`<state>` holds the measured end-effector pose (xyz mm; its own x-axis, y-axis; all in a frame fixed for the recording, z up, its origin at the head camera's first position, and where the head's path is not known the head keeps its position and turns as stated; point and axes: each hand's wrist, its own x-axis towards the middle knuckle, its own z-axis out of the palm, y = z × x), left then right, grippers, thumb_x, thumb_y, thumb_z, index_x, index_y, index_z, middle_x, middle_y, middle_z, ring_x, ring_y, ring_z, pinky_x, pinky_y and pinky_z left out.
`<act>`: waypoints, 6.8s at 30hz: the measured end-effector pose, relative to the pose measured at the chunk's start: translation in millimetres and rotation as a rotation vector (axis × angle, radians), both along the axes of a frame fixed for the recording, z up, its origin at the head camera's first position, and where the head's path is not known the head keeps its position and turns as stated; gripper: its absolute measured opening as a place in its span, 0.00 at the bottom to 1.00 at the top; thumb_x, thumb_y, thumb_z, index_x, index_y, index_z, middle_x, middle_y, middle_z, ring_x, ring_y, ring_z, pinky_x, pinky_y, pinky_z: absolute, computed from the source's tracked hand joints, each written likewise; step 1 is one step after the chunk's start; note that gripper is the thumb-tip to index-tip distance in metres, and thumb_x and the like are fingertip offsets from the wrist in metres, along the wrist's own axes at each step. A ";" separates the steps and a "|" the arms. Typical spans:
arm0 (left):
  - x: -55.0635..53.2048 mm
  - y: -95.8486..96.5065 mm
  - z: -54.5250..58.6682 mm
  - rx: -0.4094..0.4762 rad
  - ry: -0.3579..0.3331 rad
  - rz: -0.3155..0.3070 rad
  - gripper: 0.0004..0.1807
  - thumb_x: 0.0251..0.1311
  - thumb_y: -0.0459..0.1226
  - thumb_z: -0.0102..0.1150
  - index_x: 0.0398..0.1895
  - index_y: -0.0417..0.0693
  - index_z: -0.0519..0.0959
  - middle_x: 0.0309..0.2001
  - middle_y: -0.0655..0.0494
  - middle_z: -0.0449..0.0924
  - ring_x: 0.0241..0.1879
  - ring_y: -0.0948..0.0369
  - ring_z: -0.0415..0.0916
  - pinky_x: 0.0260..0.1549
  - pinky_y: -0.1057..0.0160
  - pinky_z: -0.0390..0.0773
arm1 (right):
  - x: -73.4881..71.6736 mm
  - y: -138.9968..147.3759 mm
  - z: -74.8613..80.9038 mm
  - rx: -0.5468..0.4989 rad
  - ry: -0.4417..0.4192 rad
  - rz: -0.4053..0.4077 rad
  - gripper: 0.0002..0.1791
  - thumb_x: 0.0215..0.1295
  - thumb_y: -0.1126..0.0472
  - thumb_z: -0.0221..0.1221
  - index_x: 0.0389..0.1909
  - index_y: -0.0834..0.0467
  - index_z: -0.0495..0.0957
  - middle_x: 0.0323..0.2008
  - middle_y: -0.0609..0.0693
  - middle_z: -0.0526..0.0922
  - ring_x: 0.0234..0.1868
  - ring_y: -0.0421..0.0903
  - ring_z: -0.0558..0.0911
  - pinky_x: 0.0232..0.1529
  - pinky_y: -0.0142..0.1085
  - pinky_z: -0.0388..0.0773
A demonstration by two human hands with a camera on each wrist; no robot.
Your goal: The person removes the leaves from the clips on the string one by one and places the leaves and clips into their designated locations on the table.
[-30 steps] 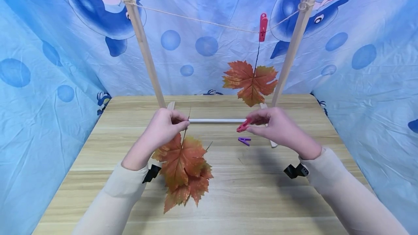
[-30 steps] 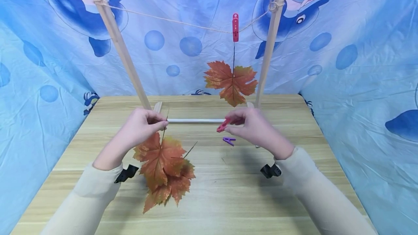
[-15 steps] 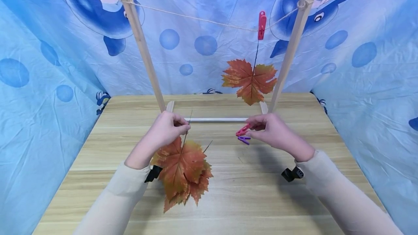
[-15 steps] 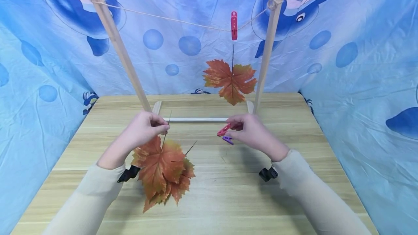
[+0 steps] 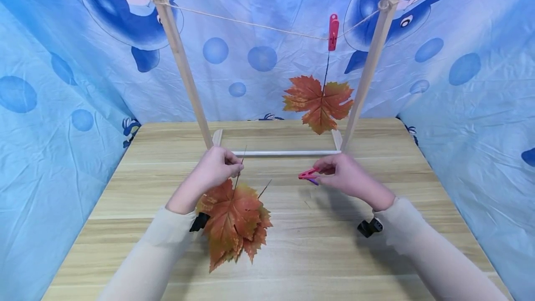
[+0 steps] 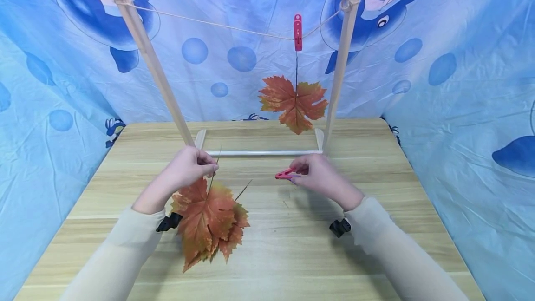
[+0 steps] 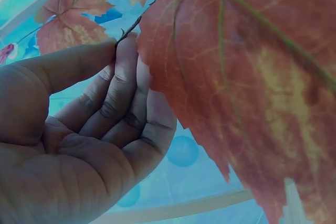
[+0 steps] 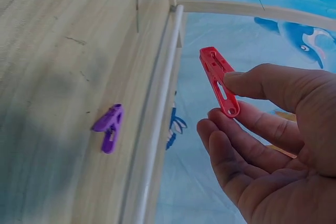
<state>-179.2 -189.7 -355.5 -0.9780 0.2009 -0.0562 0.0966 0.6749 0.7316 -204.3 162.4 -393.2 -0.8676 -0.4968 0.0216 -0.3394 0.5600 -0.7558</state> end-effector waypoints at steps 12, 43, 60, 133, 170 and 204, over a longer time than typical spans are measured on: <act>-3.2 3.8 -12.5 -0.014 -0.086 -0.016 0.08 0.67 0.31 0.62 0.31 0.39 0.87 0.22 0.54 0.82 0.23 0.61 0.73 0.23 0.62 0.72 | -1.2 2.4 -21.7 0.030 0.036 0.006 0.11 0.57 0.70 0.71 0.42 0.64 0.88 0.36 0.51 0.87 0.36 0.44 0.84 0.37 0.39 0.81; -18.6 22.4 -54.0 -0.158 -0.194 0.004 0.13 0.66 0.33 0.65 0.23 0.38 0.86 0.20 0.54 0.82 0.28 0.59 0.76 0.33 0.60 0.75 | -1.9 3.4 -58.0 0.164 0.044 -0.037 0.08 0.54 0.70 0.72 0.36 0.66 0.87 0.30 0.51 0.85 0.31 0.42 0.81 0.34 0.39 0.81; -22.9 24.0 -71.2 -0.183 -0.235 0.030 0.11 0.64 0.33 0.66 0.23 0.39 0.86 0.21 0.52 0.82 0.26 0.58 0.79 0.40 0.56 0.78 | 0.1 0.8 -61.0 0.208 0.032 -0.077 0.13 0.52 0.66 0.77 0.37 0.65 0.87 0.30 0.50 0.85 0.31 0.42 0.81 0.35 0.40 0.80; -14.3 9.5 -53.5 0.299 0.106 0.078 0.10 0.67 0.35 0.67 0.47 0.39 0.86 0.42 0.49 0.86 0.42 0.54 0.82 0.41 0.56 0.80 | 6.5 13.1 -10.6 -0.078 0.070 -0.189 0.20 0.60 0.61 0.74 0.52 0.63 0.85 0.48 0.54 0.86 0.49 0.56 0.84 0.48 0.48 0.81; -8.0 50.3 11.8 0.460 0.220 -0.035 0.11 0.64 0.36 0.70 0.48 0.42 0.86 0.43 0.53 0.86 0.44 0.59 0.83 0.43 0.59 0.81 | 12.1 19.3 62.5 -0.221 0.148 -0.198 0.22 0.62 0.55 0.73 0.56 0.56 0.85 0.50 0.49 0.86 0.52 0.45 0.84 0.51 0.33 0.79; -39.1 95.2 69.4 0.526 0.268 -0.094 0.13 0.66 0.35 0.68 0.50 0.39 0.85 0.43 0.55 0.86 0.42 0.59 0.82 0.44 0.59 0.80 | -7.1 21.8 156.9 -0.297 0.389 -0.232 0.21 0.59 0.63 0.74 0.54 0.59 0.86 0.48 0.57 0.86 0.48 0.45 0.85 0.49 0.32 0.79</act>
<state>-218.2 -94.4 -286.1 -0.9211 0.2209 0.3207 0.3658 0.2083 0.9071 -211.4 184.3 -236.3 -0.8535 -0.2170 0.4738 -0.5190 0.4347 -0.7360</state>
